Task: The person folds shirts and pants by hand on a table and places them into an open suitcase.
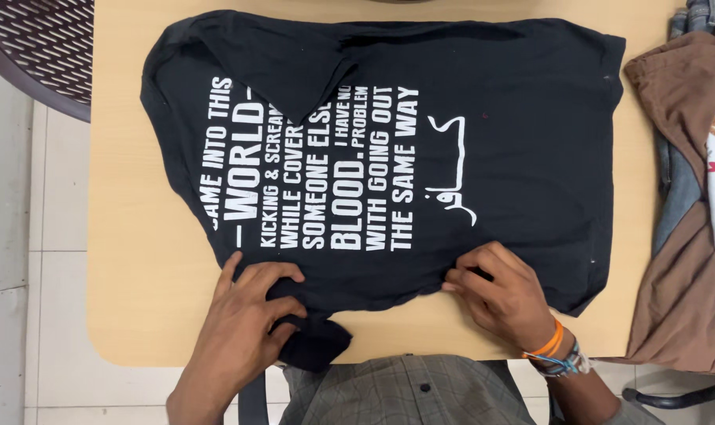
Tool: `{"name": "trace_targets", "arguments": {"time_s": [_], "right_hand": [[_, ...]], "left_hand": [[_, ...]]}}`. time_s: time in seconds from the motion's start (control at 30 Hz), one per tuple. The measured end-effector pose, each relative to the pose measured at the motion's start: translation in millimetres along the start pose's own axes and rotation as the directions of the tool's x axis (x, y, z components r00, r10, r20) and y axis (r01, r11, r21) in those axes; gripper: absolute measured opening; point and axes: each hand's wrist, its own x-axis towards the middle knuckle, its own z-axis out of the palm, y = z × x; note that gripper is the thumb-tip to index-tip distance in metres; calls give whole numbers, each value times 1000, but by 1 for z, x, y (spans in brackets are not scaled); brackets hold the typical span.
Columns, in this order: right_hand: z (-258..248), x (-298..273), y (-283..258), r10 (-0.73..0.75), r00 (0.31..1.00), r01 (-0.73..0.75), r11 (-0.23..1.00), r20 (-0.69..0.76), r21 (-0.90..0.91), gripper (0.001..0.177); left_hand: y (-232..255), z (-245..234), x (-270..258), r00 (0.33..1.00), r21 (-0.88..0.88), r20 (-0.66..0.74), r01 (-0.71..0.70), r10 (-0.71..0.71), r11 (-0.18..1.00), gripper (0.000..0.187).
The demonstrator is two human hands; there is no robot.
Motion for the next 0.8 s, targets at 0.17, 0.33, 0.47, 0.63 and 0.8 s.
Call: {"name": "trace_targets", "arguments": {"time_s": [0.17,0.33,0.47,0.63,0.8], "right_hand": [[-14,-14,-1,103,991,-96,992,-89,84,17],[-11,-15,10,266,960,-256,960,92,-111,19],[-23,-32,20,326,918,-305,945,228,-121,49],[-37,-48,22,397,860,-374,918,320,-132,27],[-42,-44,27,404,857,-409,911,322,-54,24]], "left_hand": [[11,-12,-3,967,-309,-204,-209,150,928,10],[7,-6,27,910,-282,-103,361,-402,889,19],[-4,4,23,840,-393,-31,487,-541,780,21],[-11,-2,2,962,-374,-6,250,-272,893,101],[-3,-4,-9,999,18,-49,-14,14,1000,93]]}}
